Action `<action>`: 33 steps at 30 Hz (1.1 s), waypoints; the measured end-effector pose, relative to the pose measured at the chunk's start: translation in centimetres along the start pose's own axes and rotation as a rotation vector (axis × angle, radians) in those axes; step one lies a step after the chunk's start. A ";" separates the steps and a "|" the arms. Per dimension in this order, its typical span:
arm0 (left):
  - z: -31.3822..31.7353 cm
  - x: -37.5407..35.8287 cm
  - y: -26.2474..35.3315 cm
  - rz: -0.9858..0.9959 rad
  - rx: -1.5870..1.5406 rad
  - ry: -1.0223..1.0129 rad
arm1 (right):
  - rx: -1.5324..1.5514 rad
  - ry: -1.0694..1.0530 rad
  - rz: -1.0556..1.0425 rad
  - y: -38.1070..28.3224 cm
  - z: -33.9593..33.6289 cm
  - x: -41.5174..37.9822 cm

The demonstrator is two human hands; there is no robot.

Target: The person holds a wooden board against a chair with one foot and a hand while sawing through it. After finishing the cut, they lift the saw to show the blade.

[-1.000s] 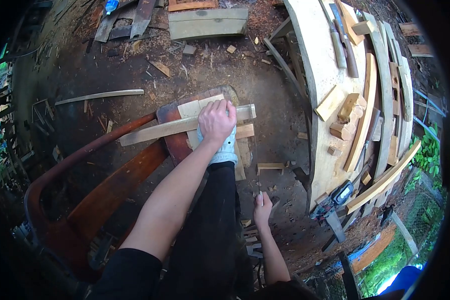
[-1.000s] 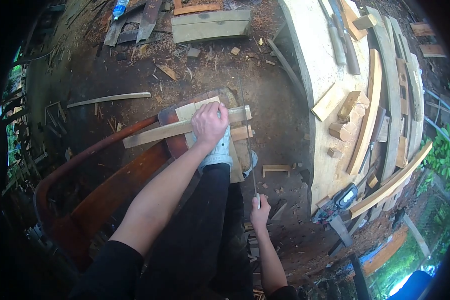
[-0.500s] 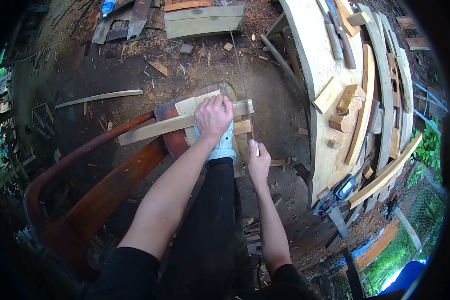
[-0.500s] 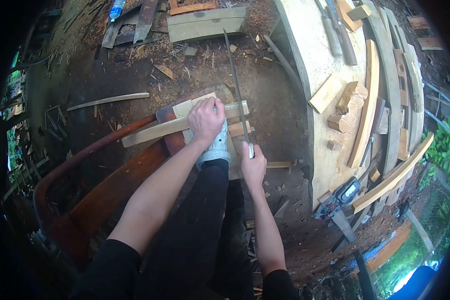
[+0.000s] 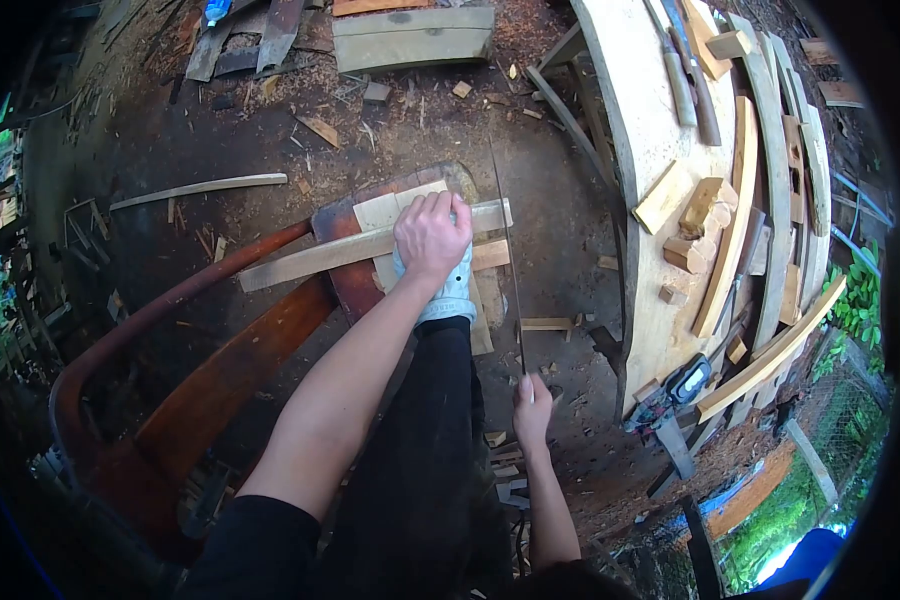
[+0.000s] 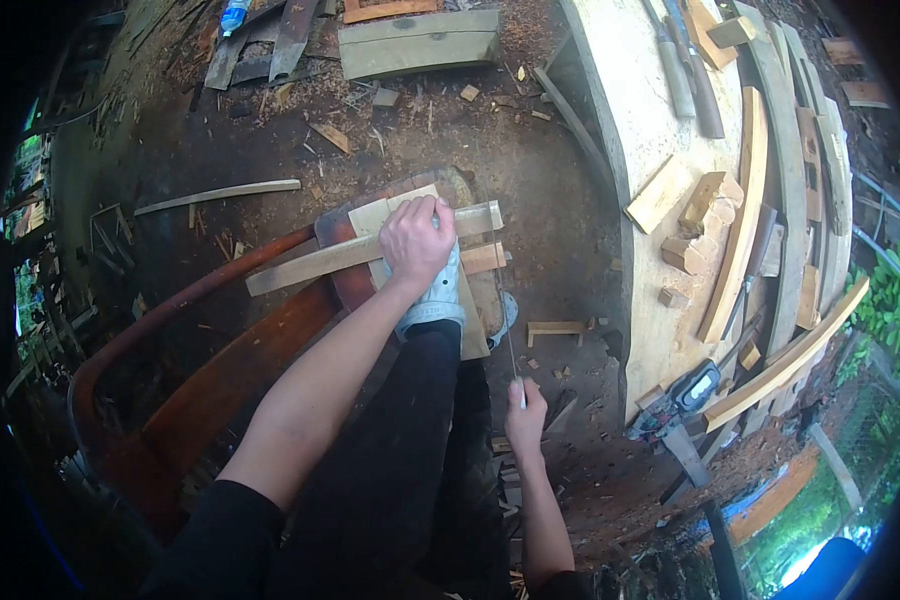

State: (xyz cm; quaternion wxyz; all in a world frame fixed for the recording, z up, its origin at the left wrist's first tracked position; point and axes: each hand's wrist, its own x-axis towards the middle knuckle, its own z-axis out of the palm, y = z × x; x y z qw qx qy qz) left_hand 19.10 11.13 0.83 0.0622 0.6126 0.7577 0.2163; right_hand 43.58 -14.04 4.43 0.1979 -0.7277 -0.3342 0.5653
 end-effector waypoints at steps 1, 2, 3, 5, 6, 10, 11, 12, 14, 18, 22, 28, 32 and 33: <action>0.0 0.0 0.0 0.006 0.004 0.007 | 0.012 -0.004 -0.031 -0.9 1.0 1.9; 0.0 0.0 0.0 0.014 0.006 0.012 | 0.026 -0.006 -0.062 -2.2 2.1 4.2; 0.0 -0.1 0.1 0.019 0.006 0.010 | 0.024 0.012 -0.074 -4.5 3.3 6.4; 0.2 -0.1 -0.1 0.013 0.019 0.006 | -0.046 0.035 -0.087 -9.8 4.7 9.9; 0.1 0.0 -0.1 0.019 0.018 0.005 | -0.116 0.039 -0.088 -11.3 5.1 10.9; 0.0 0.0 0.2 0.020 0.016 0.011 | -0.230 0.092 -0.085 -11.2 5.8 10.7; 0.0 0.0 0.1 0.020 0.022 0.003 | -0.163 0.080 -0.072 -10.5 5.5 9.6; 0.0 0.0 0.1 0.025 0.021 0.001 | -0.094 0.070 -0.059 -9.7 5.1 8.2; 0.1 0.0 0.0 0.021 0.012 0.013 | -0.053 0.037 -0.070 -7.3 3.0 4.0; 0.0 -0.1 -0.1 0.014 0.013 0.003 | -0.001 -0.029 0.044 0.9 -1.7 -5.4; 0.1 -0.1 0.0 0.023 -0.001 0.012 | -0.050 -0.032 0.039 -0.9 -2.8 -6.7; -0.1 0.0 0.0 0.018 0.005 0.018 | -0.047 0.017 -0.068 -6.9 3.1 6.3; 0.0 0.0 0.1 0.018 0.010 0.013 | -0.209 0.078 -0.096 -12.5 6.1 11.8; 0.0 0.0 0.1 0.018 0.007 0.013 | -0.234 0.085 -0.080 -12.9 6.2 11.6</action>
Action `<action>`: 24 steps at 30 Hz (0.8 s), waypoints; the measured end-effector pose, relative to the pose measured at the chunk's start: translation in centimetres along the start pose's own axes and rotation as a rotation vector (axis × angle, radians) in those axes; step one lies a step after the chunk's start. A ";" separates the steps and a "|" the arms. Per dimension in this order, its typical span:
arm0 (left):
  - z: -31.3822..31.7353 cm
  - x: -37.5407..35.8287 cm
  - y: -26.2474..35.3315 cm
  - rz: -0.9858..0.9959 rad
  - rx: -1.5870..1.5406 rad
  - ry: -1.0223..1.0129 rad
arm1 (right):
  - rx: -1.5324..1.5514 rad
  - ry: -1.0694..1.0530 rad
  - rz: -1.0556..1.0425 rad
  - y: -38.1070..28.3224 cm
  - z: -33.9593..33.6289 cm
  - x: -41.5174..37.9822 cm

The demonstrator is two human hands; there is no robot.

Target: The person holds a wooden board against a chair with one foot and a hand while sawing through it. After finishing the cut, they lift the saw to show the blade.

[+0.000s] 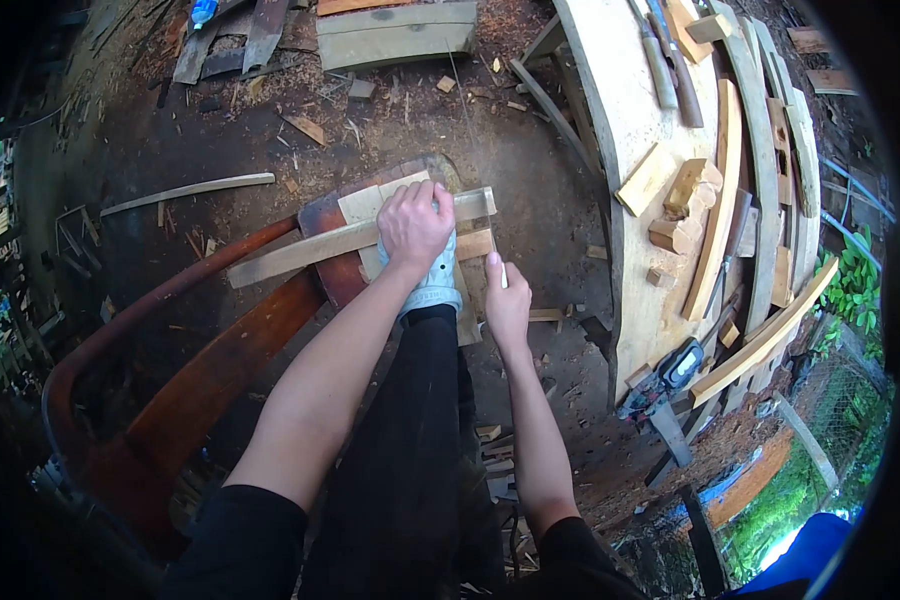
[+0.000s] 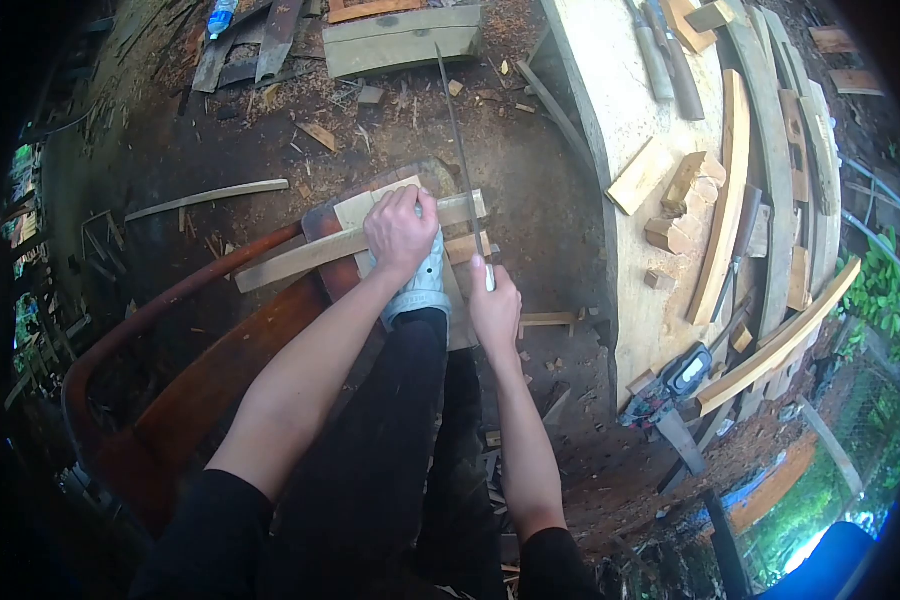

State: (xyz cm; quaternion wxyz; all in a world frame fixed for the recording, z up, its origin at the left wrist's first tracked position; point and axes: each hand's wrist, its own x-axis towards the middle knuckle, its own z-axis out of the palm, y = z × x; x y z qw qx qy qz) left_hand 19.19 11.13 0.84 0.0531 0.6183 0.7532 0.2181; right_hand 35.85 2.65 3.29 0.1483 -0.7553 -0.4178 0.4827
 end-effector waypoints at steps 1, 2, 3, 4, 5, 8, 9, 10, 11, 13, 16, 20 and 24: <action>0.1 0.0 0.0 0.003 0.013 -0.006 | -0.028 0.003 0.013 -0.4 -0.2 -0.1; 0.1 -0.1 0.0 0.006 0.029 -0.011 | 0.010 -0.013 0.044 -0.5 -0.9 -1.2; 0.1 0.0 -0.1 0.005 0.027 -0.013 | 0.008 -0.013 0.045 0.3 -1.3 -2.5; 0.0 -0.1 -0.2 0.012 0.027 -0.016 | 0.072 -0.037 0.017 1.9 -1.8 -4.1; 0.0 -0.1 -0.1 0.019 0.024 -0.016 | 0.136 -0.060 -0.013 3.8 -2.4 -5.8; -0.1 0.0 -0.1 0.005 -0.013 -0.006 | 0.156 -0.114 0.067 10.9 -5.4 -14.2; -0.1 0.0 -0.2 -0.005 -0.009 -0.004 | 0.193 -0.148 0.135 11.9 -6.8 -16.9; 0.0 0.0 -0.2 -0.006 -0.011 0.003 | 0.255 -0.170 0.200 11.7 -8.3 -18.9; 0.1 -0.1 -0.2 -0.006 -0.016 0.008 | 0.315 -0.188 0.267 11.1 -9.5 -20.2; 0.0 -0.1 -0.2 -0.005 -0.019 0.001 | 0.279 -0.162 0.243 10.8 -9.9 -19.7; 0.0 0.1 0.0 -0.002 -0.017 -0.002 | 0.233 -0.151 0.184 10.7 -8.6 -16.5; 0.2 -0.1 -0.2 -0.002 0.006 0.003 | 0.179 -0.076 -0.042 3.9 -3.3 -5.7; 0.0 -0.1 -0.1 0.004 0.014 0.008 | 0.066 -0.039 -0.003 -0.7 -0.3 0.0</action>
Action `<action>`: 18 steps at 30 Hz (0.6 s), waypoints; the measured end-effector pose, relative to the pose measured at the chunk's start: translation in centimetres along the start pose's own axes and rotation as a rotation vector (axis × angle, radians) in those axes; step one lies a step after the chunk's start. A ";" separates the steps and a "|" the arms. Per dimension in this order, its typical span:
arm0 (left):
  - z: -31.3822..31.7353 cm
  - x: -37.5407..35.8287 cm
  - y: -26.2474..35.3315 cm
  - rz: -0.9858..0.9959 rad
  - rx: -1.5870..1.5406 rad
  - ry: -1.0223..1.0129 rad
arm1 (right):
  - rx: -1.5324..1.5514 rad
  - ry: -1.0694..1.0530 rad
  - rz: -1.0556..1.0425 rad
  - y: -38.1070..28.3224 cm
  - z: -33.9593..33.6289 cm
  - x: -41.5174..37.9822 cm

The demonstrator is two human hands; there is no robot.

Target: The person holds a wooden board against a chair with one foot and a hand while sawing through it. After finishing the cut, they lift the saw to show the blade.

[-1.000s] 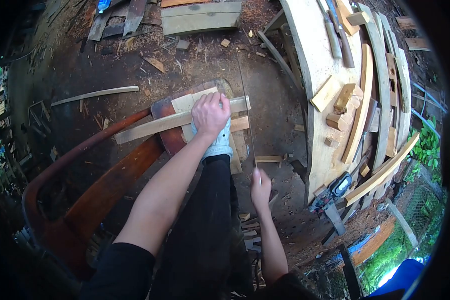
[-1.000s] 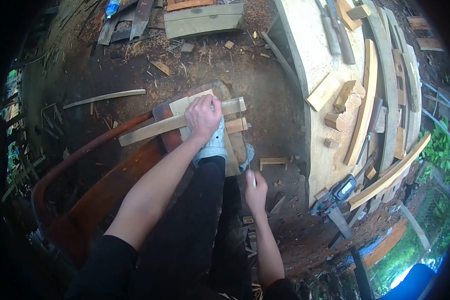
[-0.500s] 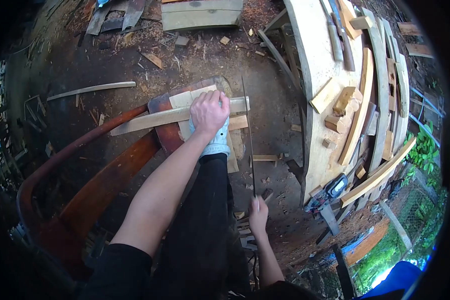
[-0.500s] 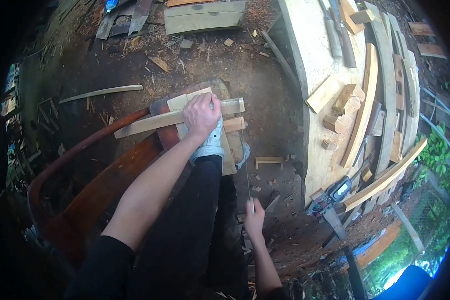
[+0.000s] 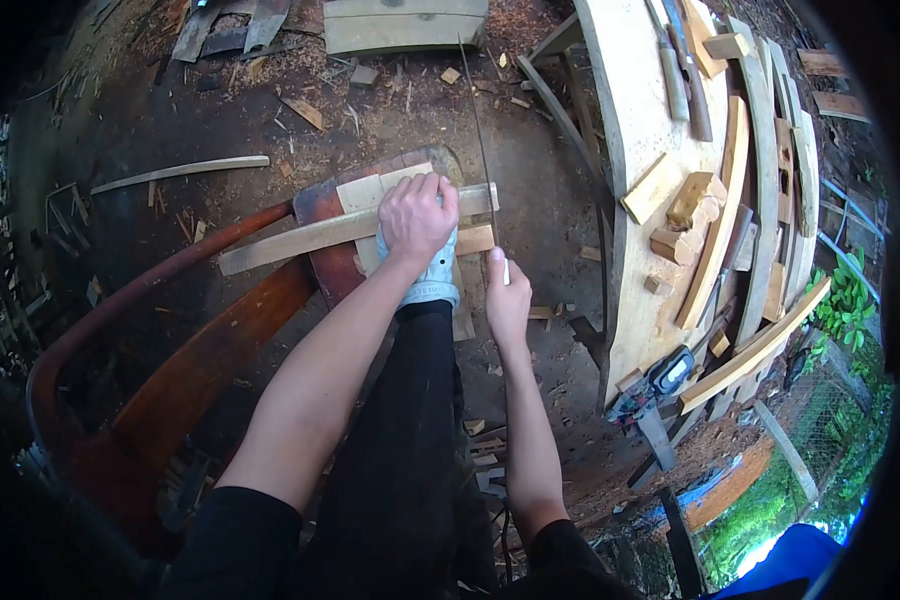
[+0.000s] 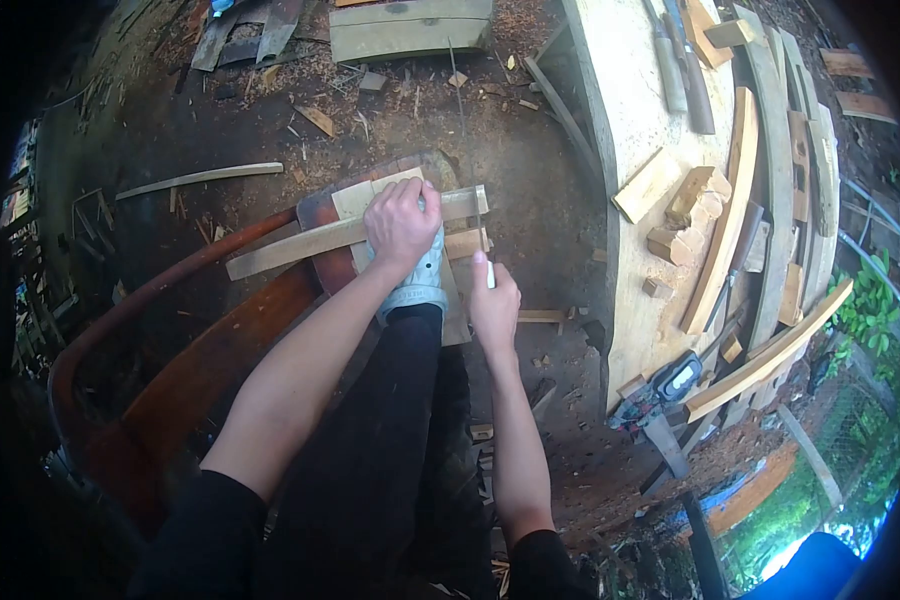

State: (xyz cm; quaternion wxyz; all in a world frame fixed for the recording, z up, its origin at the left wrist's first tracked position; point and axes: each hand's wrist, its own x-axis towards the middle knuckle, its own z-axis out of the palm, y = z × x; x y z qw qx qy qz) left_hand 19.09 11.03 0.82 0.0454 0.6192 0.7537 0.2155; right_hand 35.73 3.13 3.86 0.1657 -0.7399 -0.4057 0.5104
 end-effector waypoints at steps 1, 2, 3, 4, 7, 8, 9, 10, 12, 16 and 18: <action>-0.1 0.0 0.1 0.002 -0.013 -0.011 | -0.068 0.038 0.002 -0.3 0.0 0.0; -0.1 0.0 0.2 0.002 -0.026 -0.018 | -0.056 0.040 -0.030 0.1 -0.3 -0.8; 0.0 0.1 0.2 0.000 -0.027 -0.015 | -0.057 0.041 -0.033 1.0 -0.7 -1.9; 0.0 0.2 0.1 0.001 -0.026 -0.005 | 0.001 0.004 -0.002 2.3 -1.4 -3.7; 0.1 0.1 0.0 0.002 -0.037 0.000 | 0.090 -0.061 0.071 8.6 -4.7 -11.9; 0.1 0.0 -0.1 0.004 -0.041 -0.004 | 0.041 -0.094 0.081 9.0 -6.7 -15.1; 0.1 0.0 -0.1 -0.003 -0.037 -0.003 | 0.084 -0.100 0.173 10.7 -8.1 -18.1; 0.1 0.0 -0.1 -0.006 -0.040 0.005 | 0.099 -0.084 0.160 10.4 -9.4 -20.5; 0.1 -0.2 -0.3 -0.009 -0.049 0.011 | 0.098 -0.120 0.202 8.7 -11.1 -21.6; 0.0 -0.3 -0.2 0.049 -0.058 -0.006 | -0.002 -0.127 0.153 8.5 -10.0 -17.5; -0.4 -0.5 0.0 0.072 -0.056 -0.009 | 0.027 -0.106 0.080 8.4 -7.2 -12.4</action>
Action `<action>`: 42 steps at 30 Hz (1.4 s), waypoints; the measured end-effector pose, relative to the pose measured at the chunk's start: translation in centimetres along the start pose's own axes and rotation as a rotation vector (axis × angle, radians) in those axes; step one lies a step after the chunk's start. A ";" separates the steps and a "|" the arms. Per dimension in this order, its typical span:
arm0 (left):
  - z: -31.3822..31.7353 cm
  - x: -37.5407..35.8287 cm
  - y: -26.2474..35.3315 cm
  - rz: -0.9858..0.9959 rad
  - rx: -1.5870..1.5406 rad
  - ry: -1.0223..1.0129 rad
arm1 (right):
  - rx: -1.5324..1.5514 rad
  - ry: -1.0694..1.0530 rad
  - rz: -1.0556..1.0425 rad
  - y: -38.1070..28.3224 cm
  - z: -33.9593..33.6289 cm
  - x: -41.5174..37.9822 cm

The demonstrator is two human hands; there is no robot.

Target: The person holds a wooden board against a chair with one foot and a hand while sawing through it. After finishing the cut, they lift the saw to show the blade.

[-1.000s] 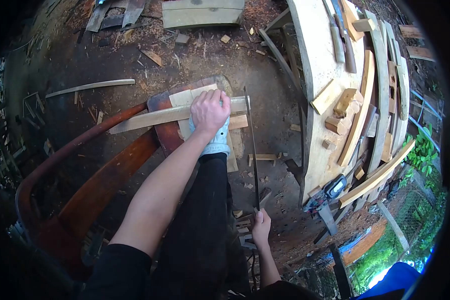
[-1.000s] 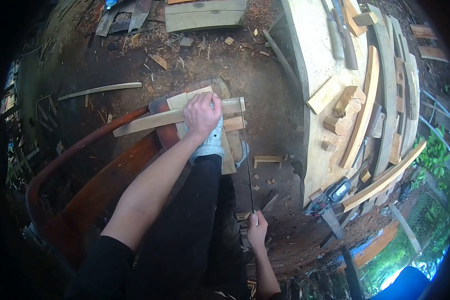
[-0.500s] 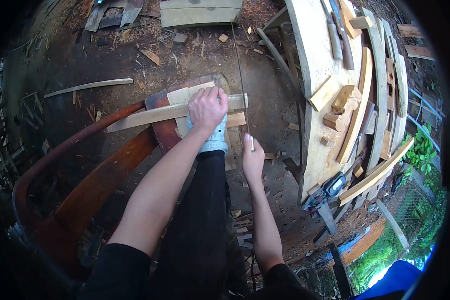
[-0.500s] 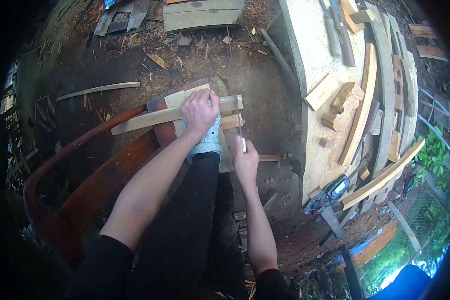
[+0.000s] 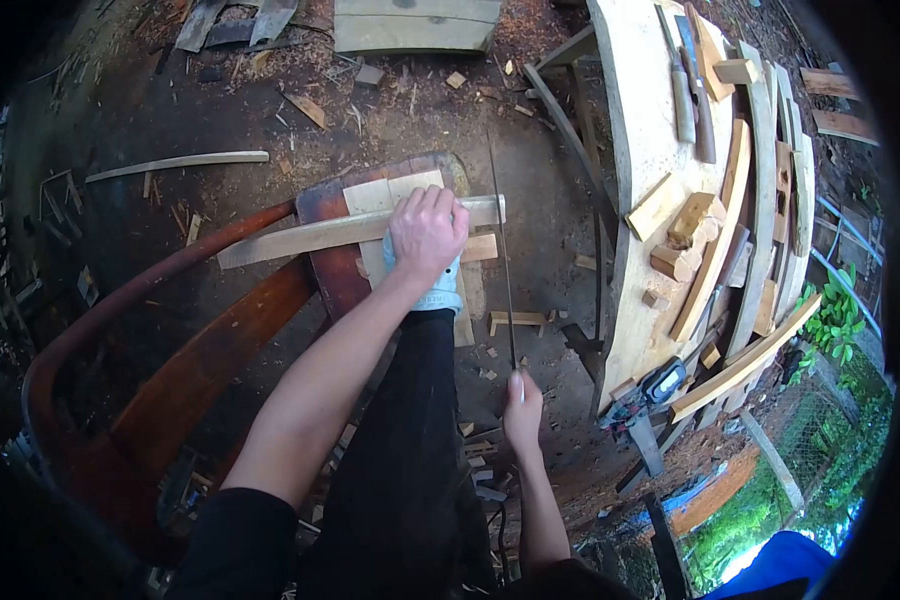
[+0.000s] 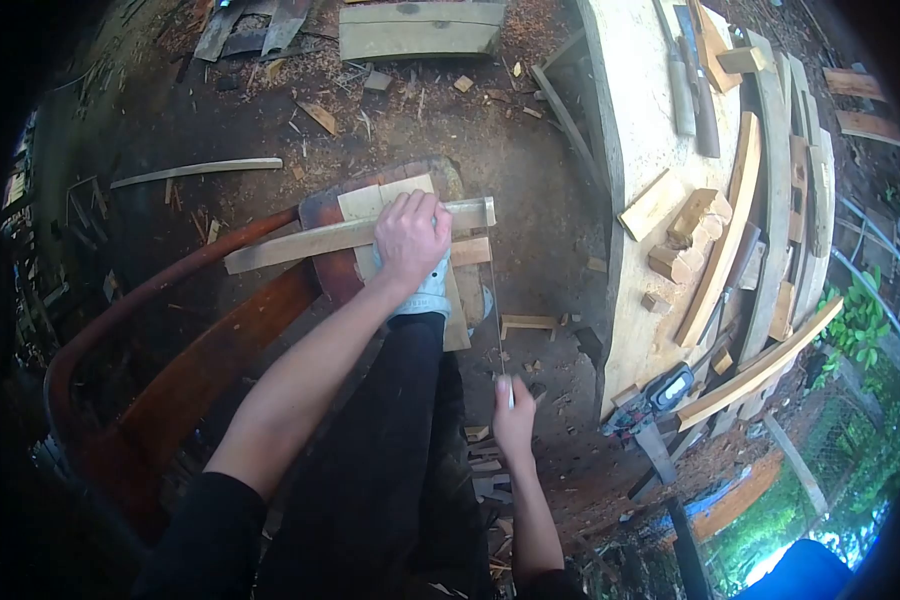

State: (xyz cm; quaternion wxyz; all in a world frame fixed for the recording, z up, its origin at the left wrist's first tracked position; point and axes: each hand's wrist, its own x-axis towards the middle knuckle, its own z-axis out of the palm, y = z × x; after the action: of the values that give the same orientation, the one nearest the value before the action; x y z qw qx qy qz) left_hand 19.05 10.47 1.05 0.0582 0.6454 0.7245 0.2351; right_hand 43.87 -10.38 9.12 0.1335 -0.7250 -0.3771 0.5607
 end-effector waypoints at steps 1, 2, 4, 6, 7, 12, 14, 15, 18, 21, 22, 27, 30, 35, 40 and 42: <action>-0.1 -0.1 0.4 -0.025 0.008 0.017 | 0.036 0.014 -0.040 -0.3 1.5 3.1; -0.1 -0.4 0.6 -0.049 0.013 0.025 | 0.103 -0.013 0.001 -2.7 2.5 5.9; 0.2 -0.2 0.6 -0.048 0.040 0.017 | 0.093 0.051 -0.030 -6.0 5.1 10.9; 0.6 -0.1 0.7 -0.060 0.058 0.009 | 0.031 0.063 0.011 -8.7 6.0 12.9; 0.7 0.0 0.5 -0.070 0.059 -0.008 | 0.004 0.087 0.002 -9.3 6.2 12.9; 1.0 0.3 0.4 -0.090 0.059 -0.045 | 0.054 0.040 -0.009 -5.8 3.5 6.2; 1.0 0.3 0.4 -0.109 0.077 -0.072 | 0.102 -0.040 0.098 -0.6 0.9 0.0; 1.2 0.2 0.4 -0.111 0.077 -0.074 | 0.121 -0.043 0.137 0.2 -0.7 -3.4; 1.3 0.1 0.2 -0.098 0.064 -0.056 | -0.009 -0.037 0.114 -0.9 -4.1 -8.4; 1.1 0.2 0.3 -0.100 0.062 -0.062 | -0.045 -0.040 0.101 -2.7 -4.6 -6.9; 0.9 0.2 0.4 -0.099 0.054 -0.080 | -0.053 -0.035 0.110 -2.3 -4.0 -5.0; 0.7 0.1 0.5 -0.079 0.051 -0.096 | 0.032 -0.016 0.014 -6.5 2.2 7.9; 0.7 0.4 0.5 -0.079 0.073 -0.099 | -0.069 0.022 -0.001 -9.6 4.7 12.2; 0.9 0.3 0.4 -0.095 0.089 -0.101 | -0.082 0.104 -0.013 -9.1 4.2 7.1; 1.1 0.1 0.3 -0.106 0.103 -0.119 | -0.090 0.035 0.059 -2.4 -1.7 -7.6; 1.0 0.0 0.3 -0.106 0.098 -0.124 | -0.043 0.001 0.099 -1.7 -3.1 -8.4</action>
State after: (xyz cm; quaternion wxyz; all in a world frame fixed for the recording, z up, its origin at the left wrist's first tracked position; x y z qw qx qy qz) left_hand 19.71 10.79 0.32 0.0838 0.6217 0.7631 0.1557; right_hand 45.31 -14.30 17.21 0.0902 -0.7456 -0.3528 0.5581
